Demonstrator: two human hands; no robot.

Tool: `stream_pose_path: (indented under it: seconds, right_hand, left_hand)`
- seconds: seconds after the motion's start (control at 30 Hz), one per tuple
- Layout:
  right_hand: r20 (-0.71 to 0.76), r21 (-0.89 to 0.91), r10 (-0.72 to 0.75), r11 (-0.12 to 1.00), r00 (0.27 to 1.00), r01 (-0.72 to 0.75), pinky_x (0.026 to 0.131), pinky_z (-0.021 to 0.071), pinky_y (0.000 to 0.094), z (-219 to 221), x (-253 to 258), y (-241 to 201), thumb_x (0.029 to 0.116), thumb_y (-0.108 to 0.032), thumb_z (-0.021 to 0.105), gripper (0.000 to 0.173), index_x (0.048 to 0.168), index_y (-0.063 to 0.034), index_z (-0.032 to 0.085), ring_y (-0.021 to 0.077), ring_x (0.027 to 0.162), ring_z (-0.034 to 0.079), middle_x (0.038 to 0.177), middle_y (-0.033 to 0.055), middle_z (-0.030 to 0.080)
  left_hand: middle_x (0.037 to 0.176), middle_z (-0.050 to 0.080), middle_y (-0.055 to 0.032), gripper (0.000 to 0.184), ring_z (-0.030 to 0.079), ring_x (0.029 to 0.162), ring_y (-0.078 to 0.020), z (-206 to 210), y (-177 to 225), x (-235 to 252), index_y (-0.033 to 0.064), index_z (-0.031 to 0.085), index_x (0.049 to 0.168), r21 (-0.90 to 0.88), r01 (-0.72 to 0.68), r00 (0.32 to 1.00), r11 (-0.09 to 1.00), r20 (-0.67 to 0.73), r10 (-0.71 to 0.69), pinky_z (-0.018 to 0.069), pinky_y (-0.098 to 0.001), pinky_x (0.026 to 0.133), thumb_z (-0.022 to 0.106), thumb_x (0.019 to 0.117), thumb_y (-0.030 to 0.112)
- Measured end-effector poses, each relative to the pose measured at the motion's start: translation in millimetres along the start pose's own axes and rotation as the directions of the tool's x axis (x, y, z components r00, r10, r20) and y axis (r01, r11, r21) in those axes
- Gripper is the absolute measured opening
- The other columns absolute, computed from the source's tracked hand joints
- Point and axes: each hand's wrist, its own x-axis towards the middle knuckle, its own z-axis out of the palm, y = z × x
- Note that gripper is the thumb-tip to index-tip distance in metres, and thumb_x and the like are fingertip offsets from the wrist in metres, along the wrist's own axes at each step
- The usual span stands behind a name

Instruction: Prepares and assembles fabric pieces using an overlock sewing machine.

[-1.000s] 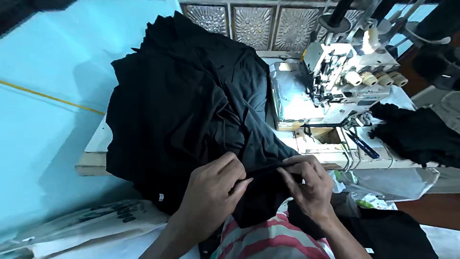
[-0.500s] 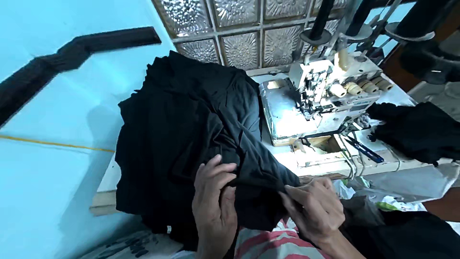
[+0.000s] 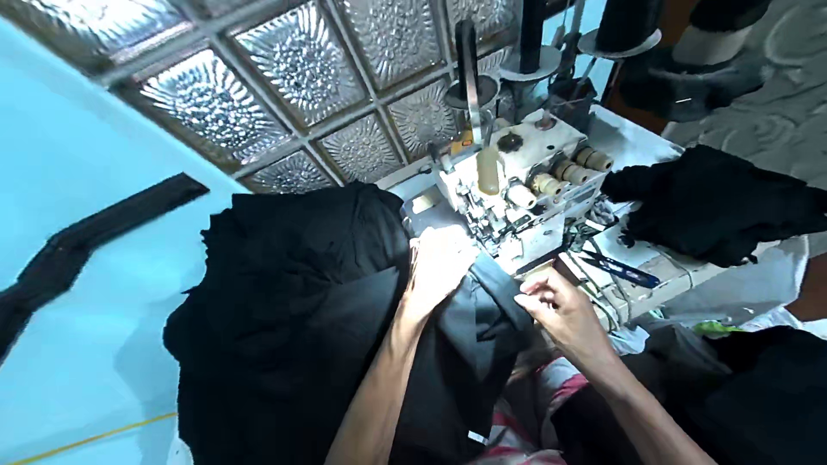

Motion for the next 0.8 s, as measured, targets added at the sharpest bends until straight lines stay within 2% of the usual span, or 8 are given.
stream_pose_path:
  seconds: [0.1, 0.17, 0.27, 0.4, 0.53, 0.6, 0.67, 0.8]
  right_hand:
    - [-0.019, 0.037, -0.066, 0.997, 0.998, 0.067, 0.073, 0.0503, 0.0134, -7, -5, 2, 0.0956, -0.013, 0.063, 0.014, 0.101, -0.0042, 0.072, -0.0035, 0.078, 0.062, 0.090, -0.0004, 0.071]
    - [-0.059, -0.053, -0.105, 0.993, 0.993, 0.102, 0.083, 0.0534, 0.0221, -3, 2, 1, 0.0971, -0.015, 0.061, 0.018, 0.103, -0.0101, 0.077, 0.0018, 0.087, 0.067, 0.096, -0.0021, 0.075]
    - [-0.153, -0.273, -0.245, 0.942, 0.957, 0.197, 0.083, 0.0506, 0.0462, 12, 14, 0, 0.0969, -0.012, 0.061, 0.022, 0.104, -0.0120, 0.081, 0.0224, 0.085, 0.070, 0.095, 0.0040, 0.078]
    - [-0.144, -0.561, -0.417, 0.781, 0.897, 0.273, 0.072, 0.0486, 0.0480, 19, 16, -5, 0.0920, -0.005, 0.061, 0.027, 0.105, -0.0140, 0.082, 0.0301, 0.074, 0.067, 0.079, 0.0081, 0.073]
    - [-0.080, -0.645, -0.453, 0.702, 0.888, 0.300, 0.073, 0.0481, 0.0470, 17, 20, -8, 0.0906, -0.003, 0.062, 0.027, 0.106, -0.0154, 0.081, 0.0300, 0.073, 0.065, 0.075, 0.0079, 0.069]
    - [-0.042, -0.649, -0.453, 0.690, 0.891, 0.320, 0.073, 0.0487, 0.0468, 15, 24, -8, 0.0906, -0.002, 0.062, 0.026, 0.103, -0.0147, 0.081, 0.0294, 0.073, 0.066, 0.077, 0.0082, 0.070]
    - [-0.012, -0.630, -0.446, 0.699, 0.895, 0.340, 0.069, 0.0478, 0.0463, 12, 26, -8, 0.0902, -0.002, 0.062, 0.024, 0.100, -0.0137, 0.080, 0.0294, 0.073, 0.067, 0.081, 0.0087, 0.072]
    - [0.047, -0.568, -0.395, 0.745, 0.917, 0.350, 0.072, 0.0492, 0.0472, 6, 30, -6, 0.0931, -0.003, 0.062, 0.025, 0.104, -0.0148, 0.081, 0.0285, 0.078, 0.069, 0.089, 0.0080, 0.075]
  left_hand:
    - [0.070, 0.061, -0.0107, 0.017, 0.061, 0.069, -0.0276, -2, 2, 11, 0.0032, 0.067, 0.078, -0.045, 0.052, 0.992, 0.998, 0.117, -0.047, 0.0470, -0.0503, 0.065, 0.077, 0.0873, 0.014]
    - [0.069, 0.060, -0.0121, 0.019, 0.059, 0.065, -0.0268, -2, 1, 17, 0.0019, 0.065, 0.076, -0.095, 0.086, 0.992, 0.992, 0.099, -0.077, 0.0462, -0.0481, 0.060, 0.075, 0.0886, 0.012]
    - [0.085, 0.066, -0.0216, 0.013, 0.064, 0.080, -0.0365, 3, -2, 19, -0.0033, 0.068, 0.091, -0.097, 0.122, 0.992, 0.988, -0.006, -0.123, 0.0503, -0.0568, 0.072, 0.072, 0.0920, 0.009]
    - [0.084, 0.065, -0.0194, 0.013, 0.065, 0.081, -0.0369, 12, -4, 17, -0.0004, 0.068, 0.090, 0.048, 0.083, 0.986, 0.995, -0.150, -0.075, 0.0502, -0.0562, 0.072, 0.071, 0.0925, 0.012]
    - [0.115, 0.068, -0.0192, 0.023, 0.061, 0.112, -0.0413, 7, -3, 6, 0.0021, 0.072, 0.110, 0.230, -0.044, 0.971, 0.972, -0.220, 0.097, 0.0466, -0.0606, 0.091, 0.072, 0.0893, 0.011]
    - [0.118, 0.070, -0.0136, 0.023, 0.062, 0.118, -0.0338, 0, 5, -14, 0.0072, 0.075, 0.109, 0.233, -0.196, 0.958, 0.953, -0.161, 0.237, 0.0453, -0.0559, 0.098, 0.064, 0.0929, 0.020]
    - [0.104, 0.074, -0.0068, 0.033, 0.066, 0.110, -0.0259, -7, 13, -35, 0.0119, 0.078, 0.099, 0.157, -0.353, 0.931, 0.923, -0.036, 0.362, 0.0435, -0.0526, 0.102, 0.058, 0.0994, 0.038]
    - [0.097, 0.074, -0.0043, 0.060, 0.067, 0.111, -0.0331, -15, 19, -66, 0.0128, 0.076, 0.097, 0.331, -0.476, 0.879, 0.815, 0.191, 0.436, 0.0398, -0.0669, 0.104, 0.055, 0.0894, 0.069]
